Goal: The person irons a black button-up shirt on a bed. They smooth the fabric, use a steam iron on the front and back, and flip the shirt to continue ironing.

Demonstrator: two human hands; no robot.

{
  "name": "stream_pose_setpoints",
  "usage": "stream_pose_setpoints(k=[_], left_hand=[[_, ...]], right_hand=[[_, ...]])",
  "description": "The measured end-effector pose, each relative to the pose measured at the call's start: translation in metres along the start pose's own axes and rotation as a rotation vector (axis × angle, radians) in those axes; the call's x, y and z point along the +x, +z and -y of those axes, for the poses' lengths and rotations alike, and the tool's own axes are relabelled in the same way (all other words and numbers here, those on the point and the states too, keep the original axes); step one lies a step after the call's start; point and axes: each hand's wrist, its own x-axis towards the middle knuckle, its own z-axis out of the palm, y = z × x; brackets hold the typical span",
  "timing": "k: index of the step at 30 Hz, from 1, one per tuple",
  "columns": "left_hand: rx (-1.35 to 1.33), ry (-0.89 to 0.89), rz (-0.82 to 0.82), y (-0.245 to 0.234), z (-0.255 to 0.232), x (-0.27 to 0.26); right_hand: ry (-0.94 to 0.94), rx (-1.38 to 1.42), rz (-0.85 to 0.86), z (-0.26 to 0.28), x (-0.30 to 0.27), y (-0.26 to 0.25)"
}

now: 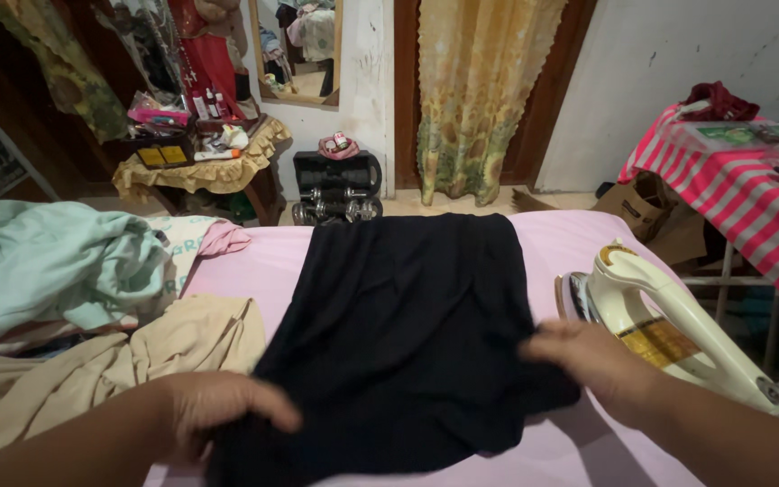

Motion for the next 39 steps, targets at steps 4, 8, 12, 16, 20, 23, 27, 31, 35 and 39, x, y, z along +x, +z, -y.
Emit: stream_pose_setpoints(k=[4, 8, 12, 16, 20, 23, 27, 31, 35, 39], left_hand=[[-0.571, 0.298, 0.025, -0.011, -0.017, 0.007], [-0.824, 0.488, -0.059, -0.008, -0.044, -0.021], [-0.84, 0.498, 0.017, 0.002, -0.049, -0.042], [-0.843, 0.455, 0.098, 0.005, -0.041, -0.036], [-0.361, 0.098, -0.028, 0.005, -0.019, -0.004], [-0.139, -0.045, -0.012, -0.001, 0.001, 0.024], [-0.27, 0.016, 0.015, -0.013, 0.015, 0.048], [-0.695, 0.157, -0.046, -0.021, -0.003, 0.053], [-0.983, 0.384, -0.141, -0.033, -0.023, 0.043], [-0.861, 0.279, -0.072, -0.023, -0.028, 0.018]], right_hand=[[-0.1, 0.578, -0.281, 0.034, -0.004, 0.0], [0.053, 0.79, -0.153, 0.072, -0.004, -0.004], [0.051, 0.811, -0.098, 0.084, 0.007, -0.01], [0.104, 0.71, -0.157, 0.071, 0.013, -0.009], [0.271, 0.067, -0.087, 0.024, 0.026, 0.003], [0.294, -0.127, 0.02, -0.007, 0.023, 0.013], [0.395, -0.211, 0.074, -0.016, 0.022, 0.021], [0.06, 0.014, 0.093, 0.01, 0.027, 0.012], [-0.034, 0.654, -0.162, 0.043, 0.031, -0.004], [0.046, 0.545, -0.149, 0.042, 0.041, -0.015]])
